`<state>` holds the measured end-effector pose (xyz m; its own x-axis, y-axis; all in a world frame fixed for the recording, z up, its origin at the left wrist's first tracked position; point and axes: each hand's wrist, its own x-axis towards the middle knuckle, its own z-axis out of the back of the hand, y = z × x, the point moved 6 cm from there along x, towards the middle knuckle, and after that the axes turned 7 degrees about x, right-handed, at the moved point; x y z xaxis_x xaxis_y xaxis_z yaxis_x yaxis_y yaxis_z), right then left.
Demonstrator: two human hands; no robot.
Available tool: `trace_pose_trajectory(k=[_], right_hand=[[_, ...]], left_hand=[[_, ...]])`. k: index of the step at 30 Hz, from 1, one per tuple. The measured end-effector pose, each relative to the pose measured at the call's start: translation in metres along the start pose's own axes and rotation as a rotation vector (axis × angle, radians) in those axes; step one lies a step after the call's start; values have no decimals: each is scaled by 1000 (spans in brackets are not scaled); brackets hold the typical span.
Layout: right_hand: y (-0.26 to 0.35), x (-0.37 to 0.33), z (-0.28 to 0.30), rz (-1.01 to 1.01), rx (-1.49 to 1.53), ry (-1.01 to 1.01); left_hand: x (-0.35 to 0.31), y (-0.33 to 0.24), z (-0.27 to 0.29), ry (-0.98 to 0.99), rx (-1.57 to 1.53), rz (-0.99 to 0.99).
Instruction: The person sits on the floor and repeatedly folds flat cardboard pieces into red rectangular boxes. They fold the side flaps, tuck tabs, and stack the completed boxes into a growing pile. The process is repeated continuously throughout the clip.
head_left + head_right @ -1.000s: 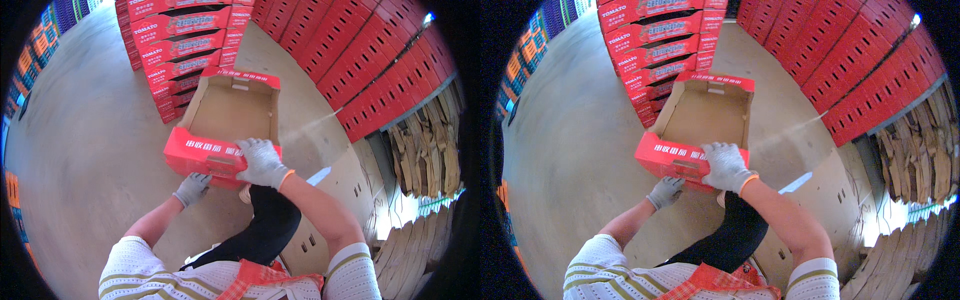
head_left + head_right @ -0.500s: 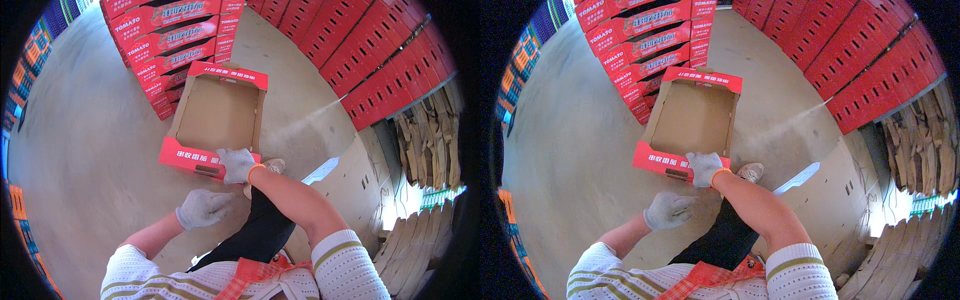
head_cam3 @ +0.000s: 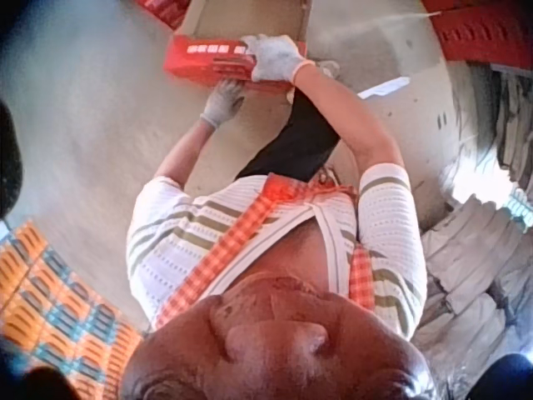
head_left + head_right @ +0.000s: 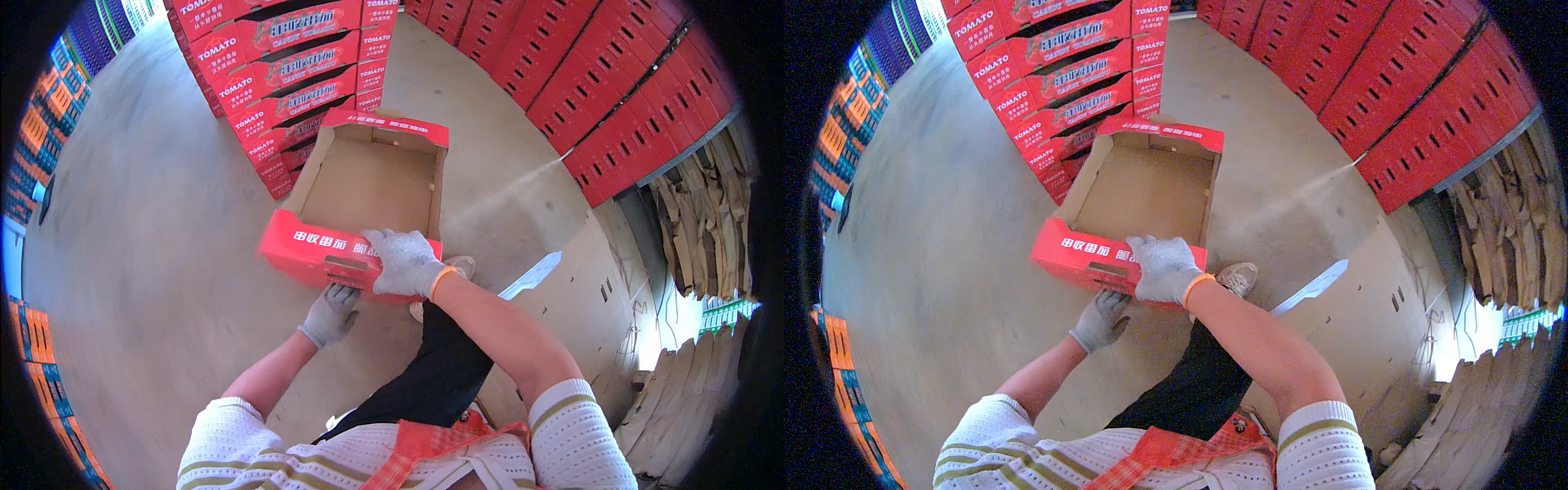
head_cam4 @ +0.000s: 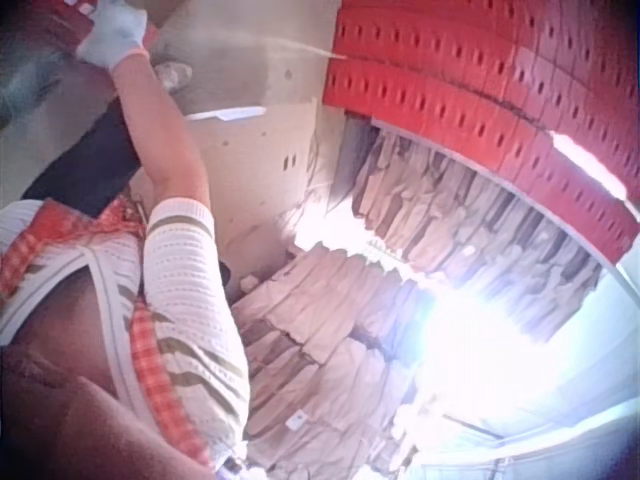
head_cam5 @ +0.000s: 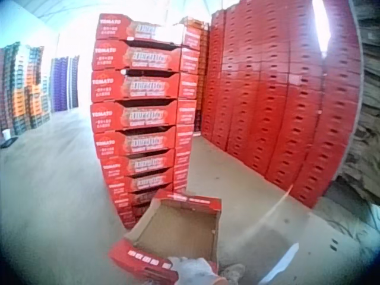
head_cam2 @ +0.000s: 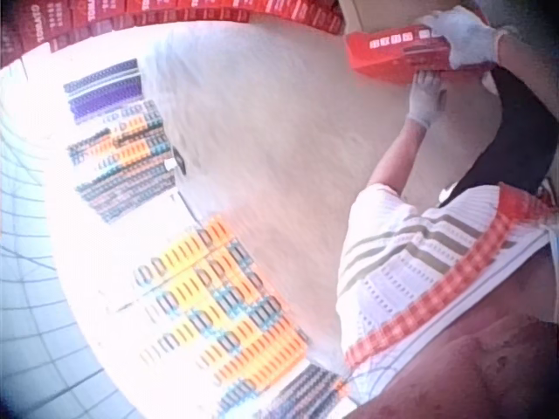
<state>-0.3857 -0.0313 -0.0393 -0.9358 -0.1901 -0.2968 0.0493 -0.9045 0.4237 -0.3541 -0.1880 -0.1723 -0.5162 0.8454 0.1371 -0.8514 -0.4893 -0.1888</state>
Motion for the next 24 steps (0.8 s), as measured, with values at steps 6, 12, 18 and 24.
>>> trace_pose_trajectory(k=[6, 12, 18, 24], right_hand=[[-9, 3, -11, -24, 15, 94], [-14, 11, -20, 8, -20, 73], [-26, 23, -44, -1, 26, 129], [-31, 31, -47, -40, 85, 345]], left_hand=[[18, 6, -3, 167, -105, 31], [18, 2, 8, 133, -79, 33], [32, -12, 28, 138, -2, 55], [54, -90, 136, 35, -494, -210]])
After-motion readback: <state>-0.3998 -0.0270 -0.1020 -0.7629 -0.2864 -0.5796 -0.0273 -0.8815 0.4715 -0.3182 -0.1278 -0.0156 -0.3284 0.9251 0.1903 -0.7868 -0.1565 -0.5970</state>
